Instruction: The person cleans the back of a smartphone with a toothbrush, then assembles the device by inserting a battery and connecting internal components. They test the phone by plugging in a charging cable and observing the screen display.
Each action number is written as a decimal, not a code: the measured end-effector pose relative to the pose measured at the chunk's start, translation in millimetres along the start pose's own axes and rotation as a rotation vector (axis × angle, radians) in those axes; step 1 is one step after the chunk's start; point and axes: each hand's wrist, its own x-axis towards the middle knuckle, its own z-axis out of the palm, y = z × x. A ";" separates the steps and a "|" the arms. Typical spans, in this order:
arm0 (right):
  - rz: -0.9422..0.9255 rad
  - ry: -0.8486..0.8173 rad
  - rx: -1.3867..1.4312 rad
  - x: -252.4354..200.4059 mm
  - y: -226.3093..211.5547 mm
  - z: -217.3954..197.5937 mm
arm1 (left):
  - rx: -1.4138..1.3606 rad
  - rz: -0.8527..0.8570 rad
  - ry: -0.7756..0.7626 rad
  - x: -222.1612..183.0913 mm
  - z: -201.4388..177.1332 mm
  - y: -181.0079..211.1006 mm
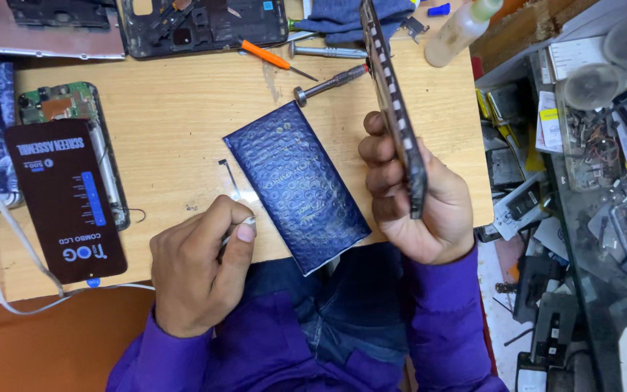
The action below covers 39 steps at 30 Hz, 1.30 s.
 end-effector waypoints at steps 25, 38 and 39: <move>-0.079 0.106 0.196 -7.5 40.6 38.1 | -0.002 0.096 -0.012 1.1 -1.4 4.1; -0.609 0.355 -0.770 11.9 79.7 18.5 | -0.125 0.045 0.038 -7.6 -2.2 -3.4; -0.629 0.355 -0.786 13.9 81.6 17.4 | -0.187 0.011 0.043 -9.9 -2.0 -2.3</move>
